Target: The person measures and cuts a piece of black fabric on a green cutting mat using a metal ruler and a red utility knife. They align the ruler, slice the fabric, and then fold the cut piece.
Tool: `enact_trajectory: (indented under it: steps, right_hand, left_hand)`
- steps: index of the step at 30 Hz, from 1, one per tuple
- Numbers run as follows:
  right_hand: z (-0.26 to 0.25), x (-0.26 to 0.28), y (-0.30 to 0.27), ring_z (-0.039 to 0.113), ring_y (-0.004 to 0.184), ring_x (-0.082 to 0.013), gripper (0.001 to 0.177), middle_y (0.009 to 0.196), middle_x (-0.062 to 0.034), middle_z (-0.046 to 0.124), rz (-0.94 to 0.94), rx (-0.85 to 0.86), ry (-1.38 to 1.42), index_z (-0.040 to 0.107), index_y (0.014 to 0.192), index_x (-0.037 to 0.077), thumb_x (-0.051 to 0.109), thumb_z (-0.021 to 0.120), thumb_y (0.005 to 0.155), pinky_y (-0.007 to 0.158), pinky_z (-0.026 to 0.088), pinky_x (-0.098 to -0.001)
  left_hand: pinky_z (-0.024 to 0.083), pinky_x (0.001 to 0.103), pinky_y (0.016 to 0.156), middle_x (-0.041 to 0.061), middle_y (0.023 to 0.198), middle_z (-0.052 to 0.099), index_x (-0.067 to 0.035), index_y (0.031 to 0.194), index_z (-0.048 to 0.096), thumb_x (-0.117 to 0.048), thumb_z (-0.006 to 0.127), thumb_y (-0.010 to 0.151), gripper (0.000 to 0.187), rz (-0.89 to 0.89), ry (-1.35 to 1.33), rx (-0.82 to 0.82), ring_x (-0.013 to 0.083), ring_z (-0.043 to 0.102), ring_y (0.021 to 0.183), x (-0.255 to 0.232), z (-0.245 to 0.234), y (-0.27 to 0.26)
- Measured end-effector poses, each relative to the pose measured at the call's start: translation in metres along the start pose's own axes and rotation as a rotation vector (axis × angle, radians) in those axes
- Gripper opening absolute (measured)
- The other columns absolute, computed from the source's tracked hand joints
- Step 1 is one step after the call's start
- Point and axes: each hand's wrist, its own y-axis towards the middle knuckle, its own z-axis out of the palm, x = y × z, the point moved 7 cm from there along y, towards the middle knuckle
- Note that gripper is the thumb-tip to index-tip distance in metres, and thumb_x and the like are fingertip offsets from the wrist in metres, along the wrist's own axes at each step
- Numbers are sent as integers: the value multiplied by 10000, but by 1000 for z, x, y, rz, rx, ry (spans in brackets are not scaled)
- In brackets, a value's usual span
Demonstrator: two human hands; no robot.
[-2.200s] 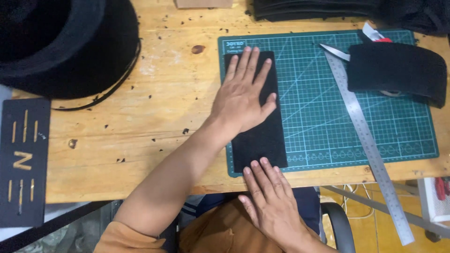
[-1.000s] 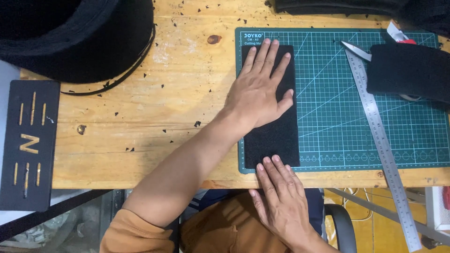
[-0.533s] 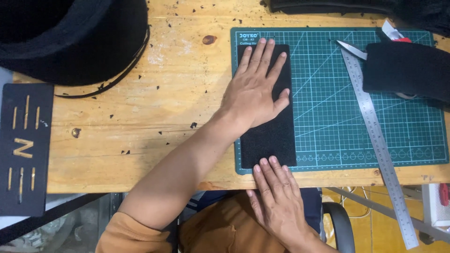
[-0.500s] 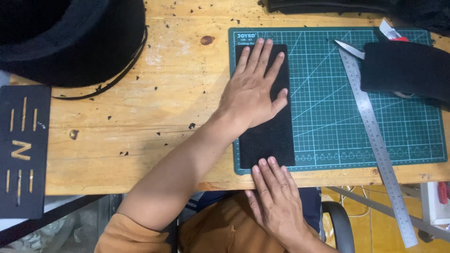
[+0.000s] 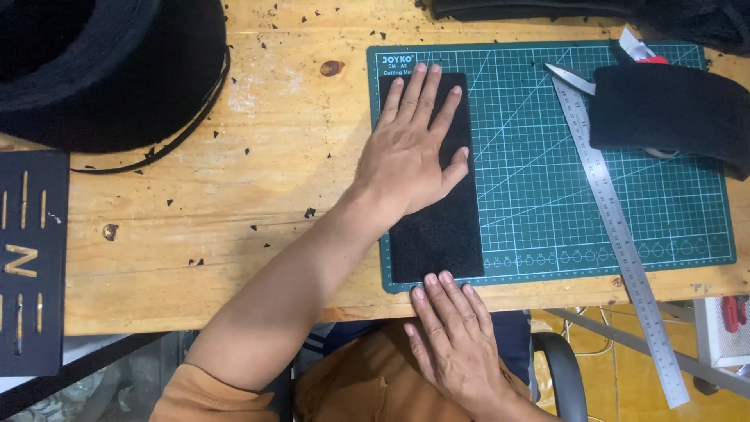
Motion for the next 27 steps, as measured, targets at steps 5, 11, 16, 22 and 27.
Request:
enact_trajectory:
  steps: [5, 11, 16, 22, 27]
  right_hand:
    - [1, -2, 0, 486, 1466, -317, 550, 1542, -138, 519, 24, -6, 16, 493, 1496, 65, 331, 624, 1032, 1235, 347, -466]
    - [-8, -3, 9, 507, 1430, -275, 512, 1492, -92, 561, 42, -32, 21, 543, 1465, 107, 370, 609, 1031, 1195, 359, -441]
    - [-20, -7, 23, 525, 1366, -249, 496, 1417, -62, 562, 2, -40, -5, 566, 1448, 147, 435, 541, 1046, 1161, 353, -442]
    - [-39, -27, 43, 578, 1205, -255, 459, 1208, -75, 614, 48, -6, -16, 639, 1350, 183, 470, 503, 1018, 1093, 342, -501]
    - [-59, -70, 56, 548, 1115, -316, 331, 1268, -109, 647, 282, -21, -241, 755, 1221, 161, 353, 553, 1041, 1034, 347, -507]
  left_hand:
    - [-84, 485, 1272, 223, 1694, -7, -116, 1645, 146, -559, 174, 1027, 761, 0, 1, 3, 336, -59, 1573, 0, 1, 0]
    - [-88, 485, 1270, 222, 1693, -15, -117, 1644, 139, -556, 172, 1027, 758, -1, 3, 12, 333, -61, 1573, 0, -2, 0]
    - [-116, 477, 1257, 199, 1693, -72, -137, 1644, 73, -575, 125, 1017, 766, -24, 22, 103, 318, -105, 1569, 2, -3, 1]
    - [16, 526, 1247, 219, 1686, 45, -122, 1625, 161, -670, 163, 1012, 823, -60, 22, 77, 347, 12, 1570, 18, -6, 1]
    - [387, 490, 1062, 195, 1339, 555, -26, 1347, 593, -718, 357, 1036, 795, -192, 362, -99, 346, 507, 1216, 38, -30, -7]
